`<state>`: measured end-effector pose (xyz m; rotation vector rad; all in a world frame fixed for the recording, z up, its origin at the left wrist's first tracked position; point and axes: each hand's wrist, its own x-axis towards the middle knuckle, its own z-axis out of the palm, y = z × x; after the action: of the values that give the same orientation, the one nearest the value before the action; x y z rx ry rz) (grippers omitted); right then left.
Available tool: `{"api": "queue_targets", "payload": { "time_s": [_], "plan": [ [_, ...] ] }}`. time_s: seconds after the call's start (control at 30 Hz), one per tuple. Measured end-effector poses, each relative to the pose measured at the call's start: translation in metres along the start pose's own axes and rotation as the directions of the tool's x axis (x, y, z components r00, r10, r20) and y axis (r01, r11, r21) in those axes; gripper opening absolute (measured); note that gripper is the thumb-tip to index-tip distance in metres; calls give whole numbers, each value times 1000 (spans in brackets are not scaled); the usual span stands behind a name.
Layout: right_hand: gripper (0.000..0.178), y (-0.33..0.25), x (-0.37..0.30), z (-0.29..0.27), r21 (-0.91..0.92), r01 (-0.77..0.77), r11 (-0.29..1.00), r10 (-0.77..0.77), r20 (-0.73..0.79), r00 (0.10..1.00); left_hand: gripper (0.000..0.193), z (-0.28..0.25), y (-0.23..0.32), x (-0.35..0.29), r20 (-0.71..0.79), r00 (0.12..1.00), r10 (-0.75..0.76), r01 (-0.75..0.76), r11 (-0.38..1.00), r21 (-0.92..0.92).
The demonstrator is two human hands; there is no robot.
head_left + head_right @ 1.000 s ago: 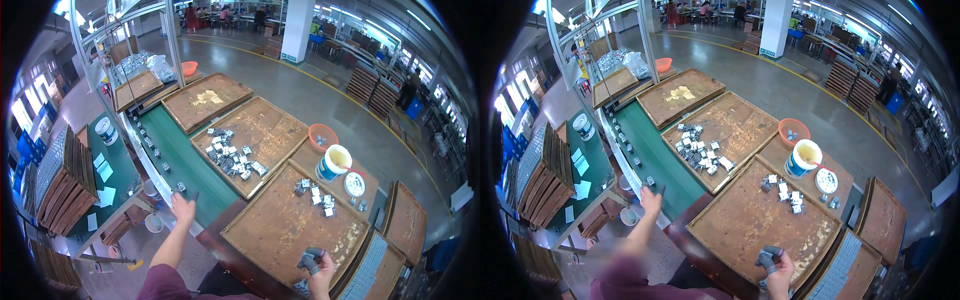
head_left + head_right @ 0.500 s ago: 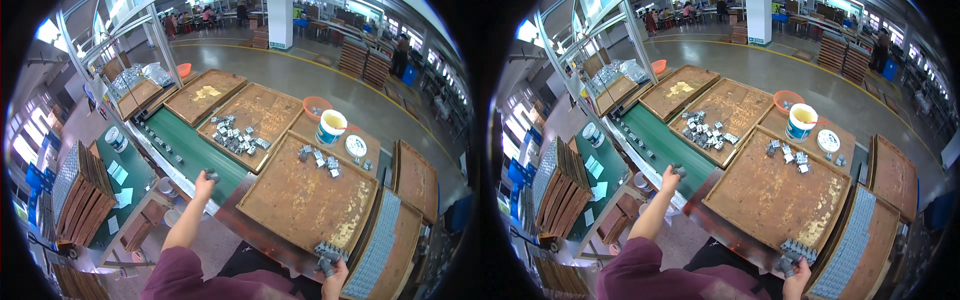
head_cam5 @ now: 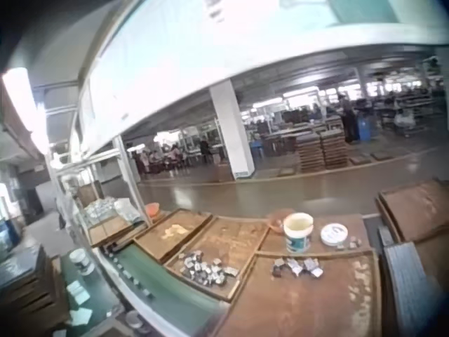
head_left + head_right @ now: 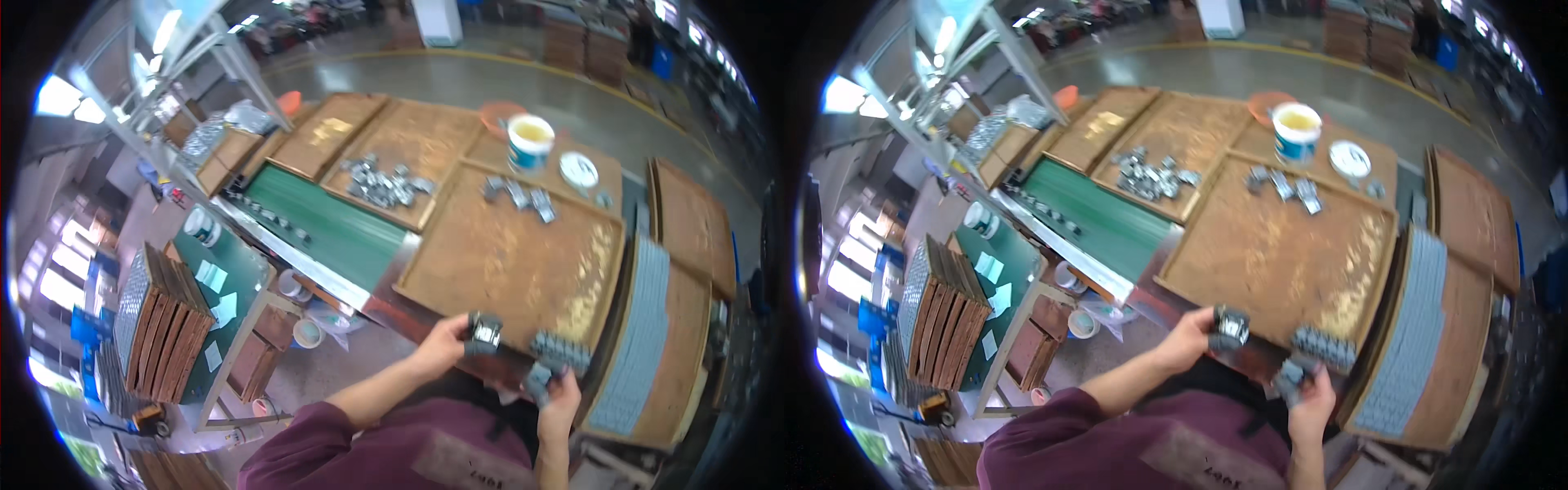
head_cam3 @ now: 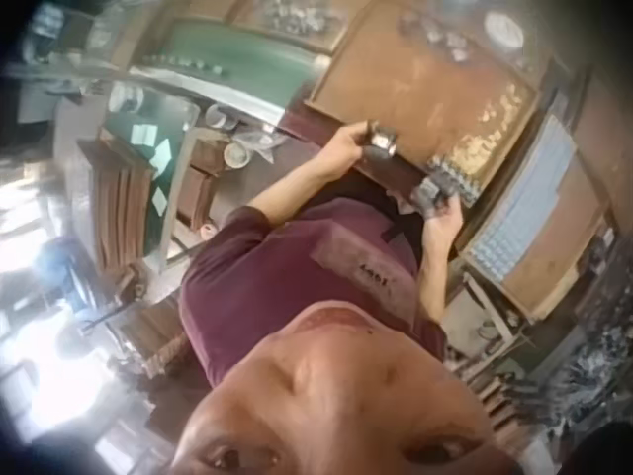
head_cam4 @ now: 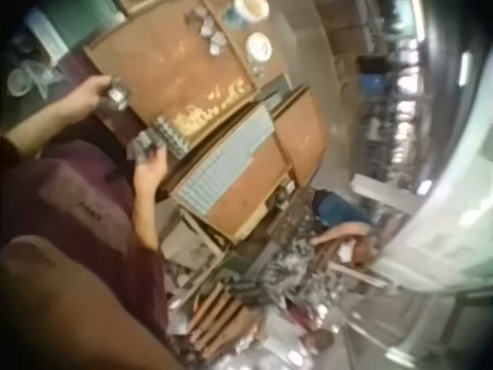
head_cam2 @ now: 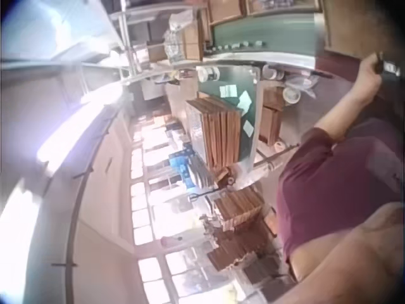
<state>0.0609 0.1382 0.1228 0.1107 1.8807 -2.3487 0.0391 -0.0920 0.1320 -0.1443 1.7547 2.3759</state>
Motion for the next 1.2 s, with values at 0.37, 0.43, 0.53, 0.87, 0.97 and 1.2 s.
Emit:
{"api": "queue_targets", "payload": {
  "time_s": [0.37, 0.43, 0.53, 0.87, 0.97, 1.2],
  "plan": [
    [34, -49, 36, -13, -687, 397, 609, -343, 223, 912, 48, 38, 29, 31, 291, 956, 27, -32, 999, 13],
    [34, -56, 38, -10, -693, 495, 524, -439, 279, 854, 45, 39, 30, 30, 303, 953, -16, 9, 1000, 24],
    [32, -62, 38, -16, -709, 520, 476, -441, 319, 839, 42, 48, 31, 32, 351, 936, -7, -43, 990, 133],
    [26, -33, 47, -38, -833, 468, 295, -505, 279, 817, 53, 87, -2, 46, 361, 924, 125, -287, 850, 442],
    [25, -41, 49, -46, -781, 404, 477, -419, 202, 885, 51, 86, -5, 61, 292, 927, -237, 242, 970, 18],
    [28, -47, 53, -43, -864, 423, 274, -484, 256, 837, 61, 92, -10, 65, 402, 915, 39, -210, 896, 392]
  ]
}}
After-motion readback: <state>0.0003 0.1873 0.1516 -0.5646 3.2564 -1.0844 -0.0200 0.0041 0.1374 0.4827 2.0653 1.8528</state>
